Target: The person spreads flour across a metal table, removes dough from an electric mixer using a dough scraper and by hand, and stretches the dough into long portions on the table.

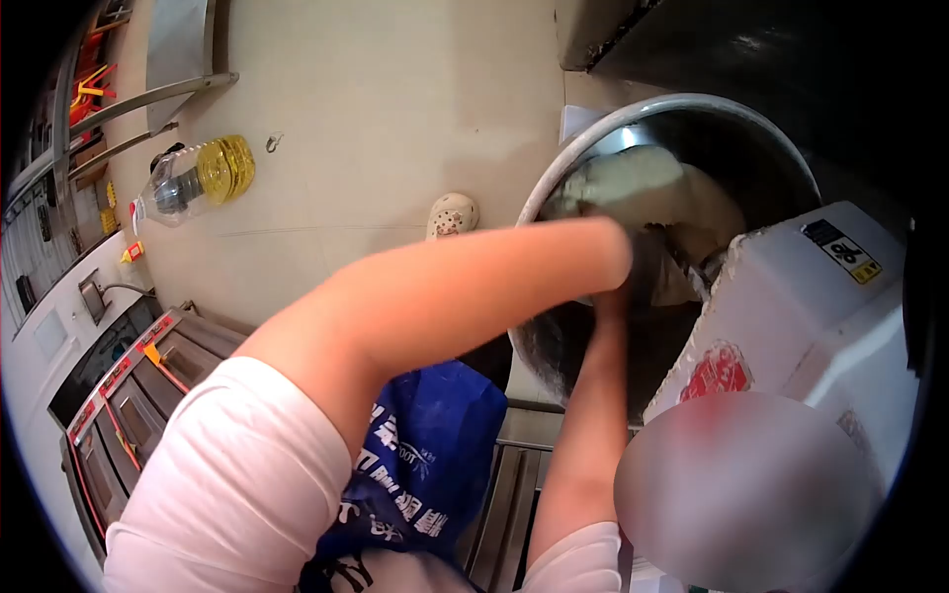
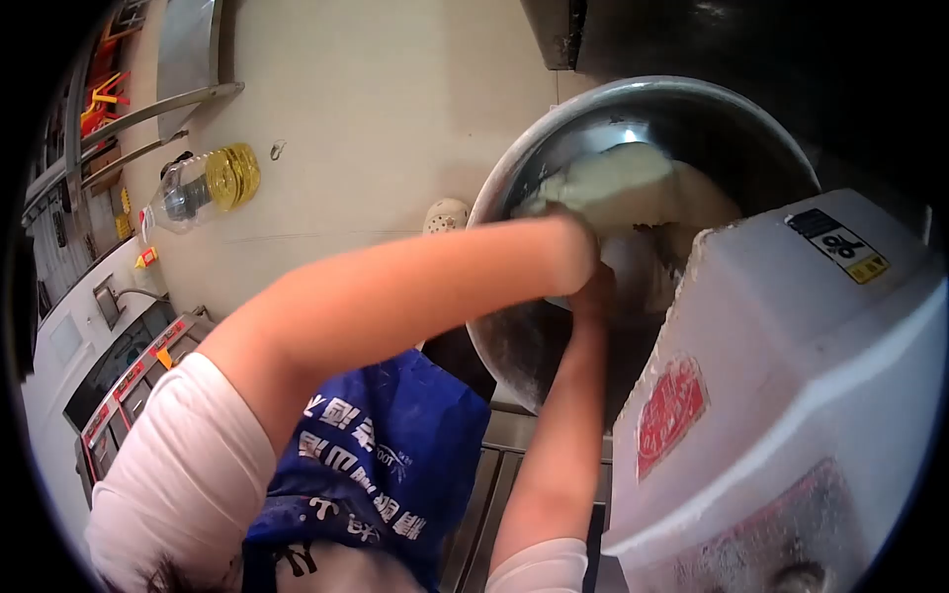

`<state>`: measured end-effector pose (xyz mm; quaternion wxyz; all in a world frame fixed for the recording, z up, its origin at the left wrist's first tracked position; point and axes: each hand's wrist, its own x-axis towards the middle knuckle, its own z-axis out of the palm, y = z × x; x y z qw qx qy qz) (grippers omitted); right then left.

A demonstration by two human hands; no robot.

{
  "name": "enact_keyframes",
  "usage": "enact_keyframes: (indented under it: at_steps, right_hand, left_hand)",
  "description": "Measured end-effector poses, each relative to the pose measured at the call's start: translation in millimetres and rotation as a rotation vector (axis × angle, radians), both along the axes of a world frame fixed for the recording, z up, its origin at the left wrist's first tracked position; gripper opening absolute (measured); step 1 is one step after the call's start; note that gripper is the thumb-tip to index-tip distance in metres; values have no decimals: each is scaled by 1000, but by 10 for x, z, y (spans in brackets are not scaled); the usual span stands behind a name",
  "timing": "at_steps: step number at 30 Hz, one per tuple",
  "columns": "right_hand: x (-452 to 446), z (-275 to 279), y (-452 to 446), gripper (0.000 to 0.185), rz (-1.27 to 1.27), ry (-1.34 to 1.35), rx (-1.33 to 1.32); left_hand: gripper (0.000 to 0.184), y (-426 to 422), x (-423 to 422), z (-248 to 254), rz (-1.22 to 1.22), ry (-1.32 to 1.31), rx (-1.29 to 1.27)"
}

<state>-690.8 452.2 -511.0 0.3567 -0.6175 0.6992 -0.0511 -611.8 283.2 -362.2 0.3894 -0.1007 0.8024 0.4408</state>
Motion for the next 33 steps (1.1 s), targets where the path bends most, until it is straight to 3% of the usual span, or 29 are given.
enact_keyframes:
  at_steps: [2, 4, 5, 7, 8, 11, 13, 15, 17, 19, 20, 24, 27, 31, 32, 33]
  right_hand:
    - [-147, 467, -31, 30, -98, 59, 136]
    - [-16, 1320, -294, 43, -533, 344, 387]
    - [31, 1519, -298, 41, -599, 298, 236]
    - [38, 1396, -239, 39, -590, 214, -249]
    - [12, 1297, -354, 39, -599, 224, -275]
    - [-117, 1021, -804, 39, -559, 366, -246]
    - [-136, 908, -1099, 40, -637, 221, -134]
    - [-163, 815, -1355, 38, -641, 248, -81]
    - [-216, 783, -1509, 37, -640, 264, -26]
    - [-304, 724, -1546, 22, -621, 261, -65]
    - [-364, 701, -1538, 18, -623, 259, -71]
    - [-552, 249, -1492, 17, -539, 389, -134]
    - [-365, -28, -1590, 17, -522, 419, -187]
    - [-120, 253, -1352, 20, -435, 369, -49]
    - [-49, 317, -1069, 23, -403, 210, -347]
    - [-13, 555, -832, 22, -332, 220, -368]
  left_hand:
    - [32, -326, 84, 236, 16, -120, -9]
    - [40, -399, 120, 220, 162, 92, -354]
    - [40, -365, 84, 88, 157, 92, -352]
    - [55, -237, -264, -429, 626, 354, -679]
    - [45, -136, -419, -811, 732, 401, -753]
    - [46, -189, -295, -972, 856, 293, -546]
    - [42, -268, -265, -1186, 937, 139, -364]
    - [41, -299, -341, -1279, 1016, 48, -266]
    - [41, -275, -190, -791, 753, 32, -440]
    - [41, -211, -180, -876, 773, 62, -423]
    - [40, -162, -253, -902, 742, -45, -392]
    - [42, -221, -312, -438, 537, -207, -377]
    - [40, -203, -10, -538, 357, -252, -414]
    - [43, 344, 149, -181, 471, -427, -319]
    - [45, 534, 268, 62, 87, -295, -533]
    - [47, 692, 321, 262, -301, -147, -735]
